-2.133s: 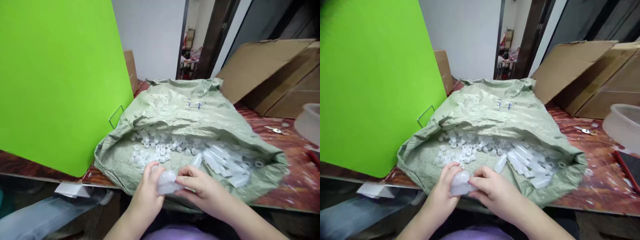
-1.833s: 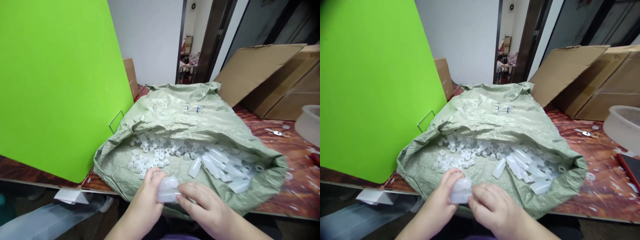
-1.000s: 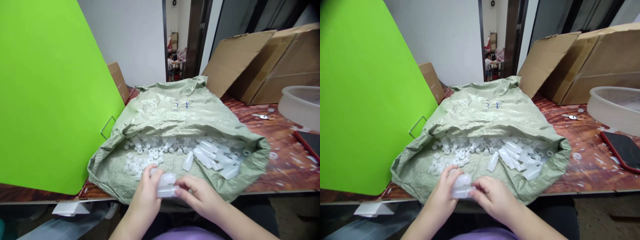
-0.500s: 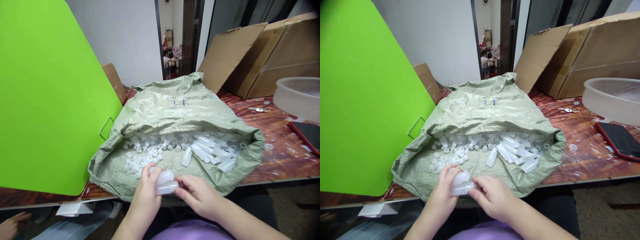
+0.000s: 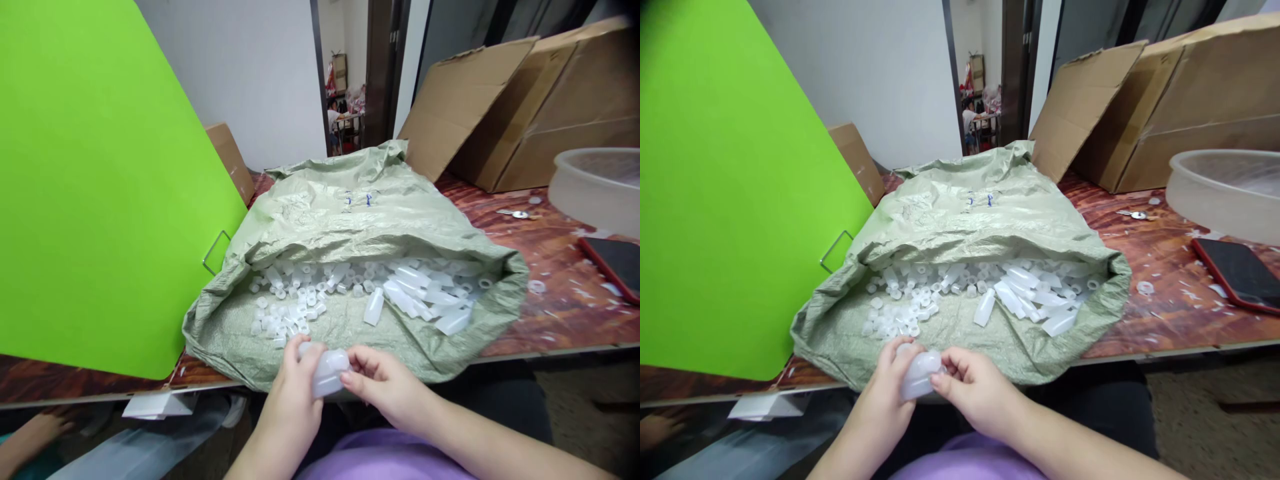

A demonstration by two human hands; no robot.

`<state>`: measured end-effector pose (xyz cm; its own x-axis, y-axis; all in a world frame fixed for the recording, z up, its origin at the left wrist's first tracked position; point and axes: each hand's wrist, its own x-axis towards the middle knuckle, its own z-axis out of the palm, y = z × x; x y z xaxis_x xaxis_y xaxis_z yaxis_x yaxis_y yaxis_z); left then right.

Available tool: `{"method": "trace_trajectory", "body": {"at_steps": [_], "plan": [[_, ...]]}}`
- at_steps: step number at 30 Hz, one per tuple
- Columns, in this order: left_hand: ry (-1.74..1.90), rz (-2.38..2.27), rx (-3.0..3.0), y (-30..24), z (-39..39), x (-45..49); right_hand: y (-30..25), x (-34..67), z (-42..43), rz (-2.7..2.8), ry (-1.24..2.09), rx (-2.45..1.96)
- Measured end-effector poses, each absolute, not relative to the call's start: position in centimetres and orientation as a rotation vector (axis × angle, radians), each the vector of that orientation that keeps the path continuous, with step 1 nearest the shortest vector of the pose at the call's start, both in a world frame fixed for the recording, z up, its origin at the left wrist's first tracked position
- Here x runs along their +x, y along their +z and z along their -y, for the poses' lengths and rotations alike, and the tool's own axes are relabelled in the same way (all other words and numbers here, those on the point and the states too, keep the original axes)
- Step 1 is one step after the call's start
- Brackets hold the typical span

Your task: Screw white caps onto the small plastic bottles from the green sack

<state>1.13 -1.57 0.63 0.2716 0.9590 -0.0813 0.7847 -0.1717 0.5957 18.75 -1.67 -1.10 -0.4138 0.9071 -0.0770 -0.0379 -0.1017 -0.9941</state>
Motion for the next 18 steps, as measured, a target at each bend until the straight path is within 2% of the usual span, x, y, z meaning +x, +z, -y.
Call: {"method": "trace_trajectory", "body": {"at_steps": [3, 6, 8, 10, 11, 12, 15, 18], "plan": [[0.449, -1.585, 2.023, 0.4, 2.4, 0.3, -1.1, 17.8, 2.2, 1.305, 1.831, -0.987], [0.553, -1.608, 1.933, 0.5, 3.6, -1.2, -0.1, 17.7, 2.2, 1.563, 1.842, -0.994], [0.612, -1.593, 1.825, 0.5, 4.6, -2.9, 1.1, 18.2, 1.3, 1.907, 1.604, -1.084], [0.569, -1.570, 1.677, 0.1, 5.6, -5.0, 2.1, 19.1, -0.8, 2.228, 1.081, -1.316], [0.497, -1.561, 1.589, -0.2, 6.2, -5.9, 2.5, 19.6, -2.2, 2.362, 0.687, -1.491], [0.408, -1.552, 1.502, -0.6, 6.7, -6.7, 2.6, 20.0, -3.7, 2.376, 0.551, -1.584], [0.208, -1.517, 1.318, -2.0, 7.7, -7.4, 1.7, 20.6, -8.2, 2.383, 0.361, -1.734], [0.172, -1.388, 1.244, -3.7, 7.4, -5.6, 0.2, 20.1, -10.8, 2.435, 0.290, -1.770]]}}
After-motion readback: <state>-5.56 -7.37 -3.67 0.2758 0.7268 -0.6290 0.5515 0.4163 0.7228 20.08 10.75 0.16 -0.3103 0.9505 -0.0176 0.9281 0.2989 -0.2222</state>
